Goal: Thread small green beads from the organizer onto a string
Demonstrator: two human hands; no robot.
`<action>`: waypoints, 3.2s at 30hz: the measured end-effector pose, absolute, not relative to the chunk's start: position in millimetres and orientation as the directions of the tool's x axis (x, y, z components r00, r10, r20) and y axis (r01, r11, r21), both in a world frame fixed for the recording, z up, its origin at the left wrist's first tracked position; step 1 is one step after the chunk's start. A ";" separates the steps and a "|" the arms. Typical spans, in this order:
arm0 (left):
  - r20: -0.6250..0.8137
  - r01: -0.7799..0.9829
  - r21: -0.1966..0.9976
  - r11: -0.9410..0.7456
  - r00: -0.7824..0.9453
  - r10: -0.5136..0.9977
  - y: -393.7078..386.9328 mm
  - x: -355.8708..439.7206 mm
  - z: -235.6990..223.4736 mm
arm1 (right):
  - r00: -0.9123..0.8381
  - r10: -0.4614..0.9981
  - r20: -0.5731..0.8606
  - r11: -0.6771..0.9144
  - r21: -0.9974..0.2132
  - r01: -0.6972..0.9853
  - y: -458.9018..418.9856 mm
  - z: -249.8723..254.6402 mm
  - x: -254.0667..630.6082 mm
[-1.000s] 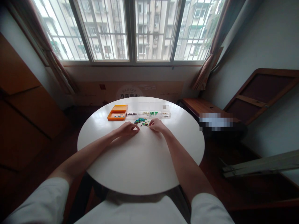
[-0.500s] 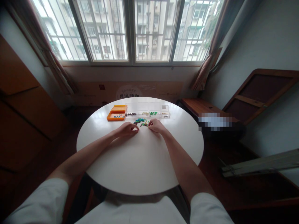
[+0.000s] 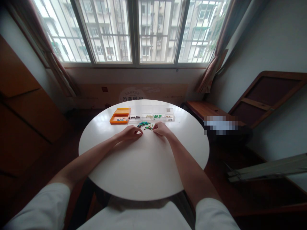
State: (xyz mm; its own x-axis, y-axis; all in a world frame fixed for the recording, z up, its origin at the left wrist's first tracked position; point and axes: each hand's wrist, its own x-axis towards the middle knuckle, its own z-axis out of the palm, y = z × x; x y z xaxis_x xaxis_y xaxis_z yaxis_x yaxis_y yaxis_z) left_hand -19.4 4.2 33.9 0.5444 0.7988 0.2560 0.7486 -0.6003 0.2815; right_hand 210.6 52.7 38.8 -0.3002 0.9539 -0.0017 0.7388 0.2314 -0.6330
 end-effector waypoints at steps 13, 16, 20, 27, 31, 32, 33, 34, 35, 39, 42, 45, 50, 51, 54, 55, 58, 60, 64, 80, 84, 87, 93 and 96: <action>0.280 0.746 0.330 -0.578 0.508 0.815 5.5 -19.2 30.1 | -0.383 0.924 0.011 0.192 -0.879 0.436 46.2 40.7 198.2; 0.336 0.715 0.402 -0.572 0.466 0.819 6.4 -18.3 30.0 | -0.466 0.884 -0.041 0.109 -0.950 0.292 41.3 39.1 190.2; 0.395 0.675 0.458 -0.579 0.429 0.812 7.7 -16.9 30.9 | -0.514 0.856 -0.052 0.045 -0.984 0.174 38.1 33.3 182.9; 0.414 0.651 0.488 -0.581 0.414 0.811 11.5 -17.5 27.7 | -0.485 0.874 -0.012 -0.010 -1.000 0.007 35.5 27.9 175.3; 0.414 0.643 0.493 -0.587 0.420 0.808 13.3 -17.9 25.7 | -0.492 0.871 0.017 0.008 -1.000 -0.021 36.4 23.3 172.9; 0.415 0.640 0.493 -0.590 0.423 0.806 13.6 -17.9 25.4 | -0.494 0.869 0.023 0.012 -1.000 -0.025 36.6 22.4 172.5; 0.416 0.638 0.492 -0.593 0.426 0.803 13.9 -17.8 25.2 | -0.494 0.869 0.026 0.014 -1.000 -0.028 36.6 21.7 172.2; 0.416 0.636 0.491 -0.595 0.429 0.802 14.1 -17.6 25.2 | -0.491 0.871 0.026 0.013 -0.999 -0.031 36.4 21.3 172.0; 0.416 0.636 0.490 -0.597 0.431 0.801 14.2 -17.4 25.2 | -0.487 0.873 0.025 0.010 -0.999 -0.033 36.0 21.2 171.7; 0.415 0.644 0.485 -0.591 0.425 0.804 14.1 -17.1 26.0 | -0.477 0.879 0.025 0.006 -0.999 -0.040 34.2 22.3 171.2; 0.427 0.651 0.484 -0.585 0.408 0.807 14.0 -17.5 26.7 | -0.471 0.882 0.016 0.001 -0.999 -0.033 33.1 23.7 171.2; 0.437 0.659 0.487 -0.574 0.385 0.813 14.4 -18.1 26.9 | -0.460 0.888 0.006 0.004 -1.000 -0.005 32.4 24.9 171.5; 0.450 0.660 0.477 -0.580 0.383 0.807 15.0 -18.8 25.8 | -0.491 0.871 -0.004 0.014 -0.999 0.035 31.8 25.6 171.5; 0.450 0.661 0.475 -0.581 0.384 0.806 15.1 -18.9 25.5 | -0.496 0.868 -0.006 0.016 -0.999 0.040 31.6 25.7 171.4; 0.450 0.660 0.470 -0.586 0.392 0.802 15.4 -19.2 24.4 | -0.496 0.869 -0.005 0.023 -0.998 0.050 30.9 26.0 171.0; 0.450 0.659 0.468 -0.588 0.396 0.801 15.5 -19.2 24.1 | -0.494 0.869 -0.003 0.026 -0.998 0.051 30.6 26.2 170.8; 0.451 0.665 0.461 -0.587 0.394 0.801 15.9 -19.2 23.1 | -0.493 0.870 -0.006 0.023 -0.998 0.052 30.3 26.5 170.4; 0.455 0.666 0.459 -0.587 0.391 0.800 16.1 -19.0 22.7 | -0.489 0.872 -0.016 0.014 -0.998 0.056 30.3 26.5 170.3; 0.449 0.662 0.459 -0.593 0.403 0.798 15.7 -18.6 22.8 | -0.485 0.874 -0.016 0.021 -0.997 0.072 30.5 26.4 170.4; 0.437 0.667 0.451 -0.592 0.413 0.799 13.3 -17.2 25.3 | -0.510 0.860 -0.004 0.081 -0.986 0.146 27.2 31.8 170.2; 0.436 0.670 0.447 -0.592 0.415 0.799 12.8 -17.2 26.1 | -0.504 0.864 -0.015 0.075 -0.985 0.157 25.1 34.2 169.7; 0.439 0.668 0.444 -0.596 0.418 0.795 13.0 -17.3 25.7 | -0.504 0.864 -0.013 0.078 -0.984 0.159 25.0 33.8 169.4; 0.450 0.665 0.439 -0.604 0.418 0.789 14.7 -17.5 23.1 | -0.515 0.857 0.012 0.103 -0.984 0.148 27.9 29.7 169.6; 0.458 0.659 0.439 -0.610 0.420 0.783 15.1 -17.7 22.5 | -0.514 0.857 0.023 0.111 -0.984 0.141 29.4 28.0 169.6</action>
